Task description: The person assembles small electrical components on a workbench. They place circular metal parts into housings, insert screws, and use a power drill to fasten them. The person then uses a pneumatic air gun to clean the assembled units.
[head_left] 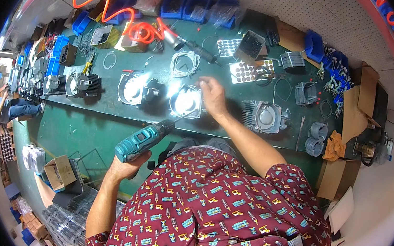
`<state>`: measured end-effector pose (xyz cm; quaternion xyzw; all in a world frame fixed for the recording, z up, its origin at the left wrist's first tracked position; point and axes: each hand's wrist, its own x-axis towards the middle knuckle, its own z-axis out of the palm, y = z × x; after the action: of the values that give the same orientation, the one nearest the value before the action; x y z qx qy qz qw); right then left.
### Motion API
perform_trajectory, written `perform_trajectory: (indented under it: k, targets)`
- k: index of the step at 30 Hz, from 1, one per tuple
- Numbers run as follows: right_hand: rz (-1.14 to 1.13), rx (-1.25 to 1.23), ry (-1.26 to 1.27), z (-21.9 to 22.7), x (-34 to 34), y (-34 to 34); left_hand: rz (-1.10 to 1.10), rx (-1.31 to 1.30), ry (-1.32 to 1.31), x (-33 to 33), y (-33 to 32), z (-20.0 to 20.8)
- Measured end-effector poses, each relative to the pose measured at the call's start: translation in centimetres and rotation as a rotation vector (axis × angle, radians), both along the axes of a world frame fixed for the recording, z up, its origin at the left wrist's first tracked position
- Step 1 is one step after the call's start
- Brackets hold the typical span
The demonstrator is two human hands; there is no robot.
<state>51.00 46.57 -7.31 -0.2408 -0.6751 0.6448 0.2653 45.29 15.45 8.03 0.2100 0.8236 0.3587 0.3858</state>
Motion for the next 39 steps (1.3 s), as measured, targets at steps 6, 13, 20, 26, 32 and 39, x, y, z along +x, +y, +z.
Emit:
perform_trajectory:
  k: [6,13,20,26,32,39]
  targets:
    - [-0.054,0.229,-0.045,0.1,-0.2,-0.1,-0.260,-0.005,0.185,-1.5,4.0,3.3]
    - [-0.084,0.279,-0.128,-0.2,-0.5,-0.2,-0.708,-0.306,0.447,-3.1,13.9,9.2]
    - [-0.091,0.242,-0.261,-0.7,-0.7,-1.1,-0.796,-0.446,0.470,-2.6,16.4,10.2]
    - [-0.098,0.335,-0.173,-0.6,-0.7,-0.9,-0.719,-0.493,0.406,-1.4,15.9,11.1]
    - [-0.194,-0.316,-0.059,-2.8,-2.0,2.1,-0.551,-0.312,0.425,-0.7,13.7,11.6]
    - [-0.144,0.304,-0.462,-13.4,-6.1,7.2,-0.229,-0.158,0.251,0.1,9.5,11.5]
